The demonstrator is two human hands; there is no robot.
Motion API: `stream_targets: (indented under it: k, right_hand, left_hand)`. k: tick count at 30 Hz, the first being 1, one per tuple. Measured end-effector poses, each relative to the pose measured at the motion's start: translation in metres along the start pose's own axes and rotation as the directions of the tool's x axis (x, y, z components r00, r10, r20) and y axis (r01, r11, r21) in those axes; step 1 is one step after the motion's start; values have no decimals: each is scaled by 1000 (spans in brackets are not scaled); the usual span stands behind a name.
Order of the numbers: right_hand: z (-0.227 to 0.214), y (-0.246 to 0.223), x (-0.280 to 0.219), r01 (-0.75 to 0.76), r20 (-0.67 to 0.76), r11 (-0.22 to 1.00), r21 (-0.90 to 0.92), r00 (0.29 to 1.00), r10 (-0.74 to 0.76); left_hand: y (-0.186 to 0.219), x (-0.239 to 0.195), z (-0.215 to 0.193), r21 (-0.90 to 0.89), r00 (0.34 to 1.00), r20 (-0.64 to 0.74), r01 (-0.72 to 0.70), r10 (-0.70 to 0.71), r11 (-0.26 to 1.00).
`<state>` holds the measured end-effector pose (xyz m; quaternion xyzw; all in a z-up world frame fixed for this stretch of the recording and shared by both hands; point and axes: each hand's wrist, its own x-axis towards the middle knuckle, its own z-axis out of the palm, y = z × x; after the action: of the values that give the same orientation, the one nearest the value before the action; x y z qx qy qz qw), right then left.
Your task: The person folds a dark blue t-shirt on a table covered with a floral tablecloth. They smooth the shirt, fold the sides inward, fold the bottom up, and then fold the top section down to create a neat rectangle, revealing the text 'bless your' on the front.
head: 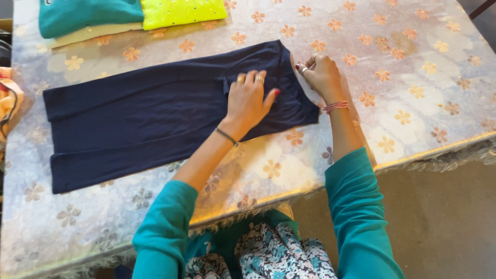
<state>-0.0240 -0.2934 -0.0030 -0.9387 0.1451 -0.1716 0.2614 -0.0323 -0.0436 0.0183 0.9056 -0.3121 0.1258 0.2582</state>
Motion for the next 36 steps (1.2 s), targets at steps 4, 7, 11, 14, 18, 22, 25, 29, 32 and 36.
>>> stream_targets:
  k: [4,7,11,14,18,22,25,29,32,36]
  right_hand:
    - [-6,5,5,-175,166,971,165,975,147]
    - [2,20,7,-139,152,929,343,984,91]
    - [3,20,9,-30,63,961,274,998,14]
    - [5,13,10,34,16,990,136,999,-36]
    - [-5,3,6,-61,115,980,191,993,39]
    - [-25,-15,-5,-64,168,966,249,986,22]
    - [-42,-26,-17,-158,225,979,126,966,127]
    - [-56,-20,-29,-195,352,978,68,922,160]
    - [-67,-28,-44,-139,394,990,-32,908,140]
    - [-89,-51,-80,-223,431,974,-38,876,218]
  left_hand:
    - [-3,68,34,-83,998,-8,65,-66,994]
    - [-10,109,66,-49,990,-70,120,-123,992]
    - [-19,142,97,129,976,-26,216,-214,968]
    - [-39,159,129,193,979,1,199,-203,961]
    - [-40,159,140,146,983,-47,181,-176,973]
    - [-32,146,121,38,973,-84,218,-214,975]
    - [-34,131,105,-53,984,-33,171,-173,984]
    - [-25,97,69,-138,993,77,99,-89,985]
    - [-24,82,61,-58,995,77,72,-67,996]
    - [-36,73,78,67,991,134,9,-18,998]
